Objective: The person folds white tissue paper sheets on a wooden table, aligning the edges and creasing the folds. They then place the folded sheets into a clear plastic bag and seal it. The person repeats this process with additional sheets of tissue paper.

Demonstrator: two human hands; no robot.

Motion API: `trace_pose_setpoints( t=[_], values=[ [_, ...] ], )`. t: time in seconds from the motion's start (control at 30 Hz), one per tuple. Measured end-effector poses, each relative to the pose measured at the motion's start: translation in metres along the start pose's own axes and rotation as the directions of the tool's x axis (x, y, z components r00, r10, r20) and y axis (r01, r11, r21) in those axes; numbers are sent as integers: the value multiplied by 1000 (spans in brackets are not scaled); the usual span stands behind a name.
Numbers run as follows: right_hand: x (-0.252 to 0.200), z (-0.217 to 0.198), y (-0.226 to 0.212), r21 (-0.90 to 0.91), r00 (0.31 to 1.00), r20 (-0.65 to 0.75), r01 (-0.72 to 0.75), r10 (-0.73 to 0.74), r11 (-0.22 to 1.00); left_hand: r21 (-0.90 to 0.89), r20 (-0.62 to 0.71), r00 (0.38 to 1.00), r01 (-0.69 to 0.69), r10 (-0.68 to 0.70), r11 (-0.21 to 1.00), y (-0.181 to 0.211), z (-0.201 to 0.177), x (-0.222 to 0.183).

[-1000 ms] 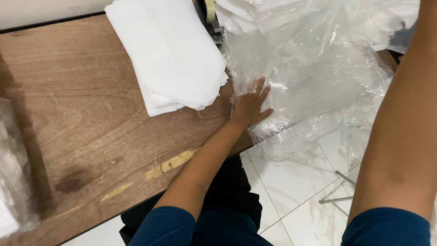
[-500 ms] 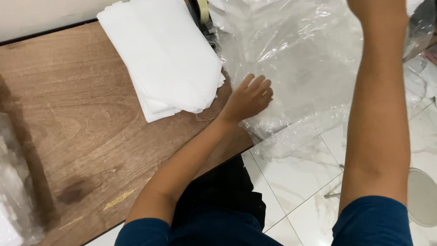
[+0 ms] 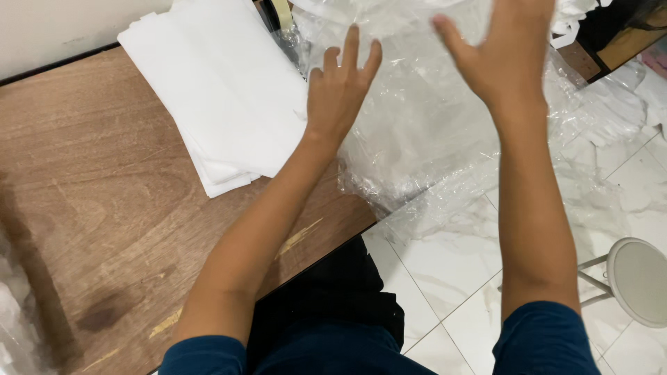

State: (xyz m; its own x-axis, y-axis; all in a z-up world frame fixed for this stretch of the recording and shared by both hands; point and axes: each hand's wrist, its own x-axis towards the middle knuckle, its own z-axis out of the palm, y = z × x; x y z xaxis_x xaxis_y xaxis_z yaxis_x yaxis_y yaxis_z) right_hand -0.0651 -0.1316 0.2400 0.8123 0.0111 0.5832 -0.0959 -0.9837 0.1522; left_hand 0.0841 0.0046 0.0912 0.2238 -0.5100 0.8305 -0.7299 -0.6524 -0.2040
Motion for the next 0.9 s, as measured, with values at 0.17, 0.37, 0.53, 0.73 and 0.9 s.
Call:
trace_pose_setpoints(
  t=[0.17, 0.37, 0.53, 0.73, 0.9],
  values=[
    [-103, -17, 40, -279, 71, 370, -943, 926, 183, 37, 115, 992, 39, -43, 999, -21, 24, 10],
    [-157, 15, 50, -405, -397, 535, -895, 746, -186, 23, 247, 969, 3, -9, 1000, -16, 34, 21],
    [-182, 10, 79, -7, -57, 495, -998, 867, -62, 108, 312, 950, -16, -19, 994, 3, 57, 20],
    [-154, -34, 60, 413, 234, 292, -905, 927, 99, 166, 322, 946, -31, -25, 986, 11, 71, 8],
    [-131, -28, 48, -422, -160, 476, -905, 865, 64, 61, 233, 972, 13, -27, 998, -9, 57, 17]
  ],
)
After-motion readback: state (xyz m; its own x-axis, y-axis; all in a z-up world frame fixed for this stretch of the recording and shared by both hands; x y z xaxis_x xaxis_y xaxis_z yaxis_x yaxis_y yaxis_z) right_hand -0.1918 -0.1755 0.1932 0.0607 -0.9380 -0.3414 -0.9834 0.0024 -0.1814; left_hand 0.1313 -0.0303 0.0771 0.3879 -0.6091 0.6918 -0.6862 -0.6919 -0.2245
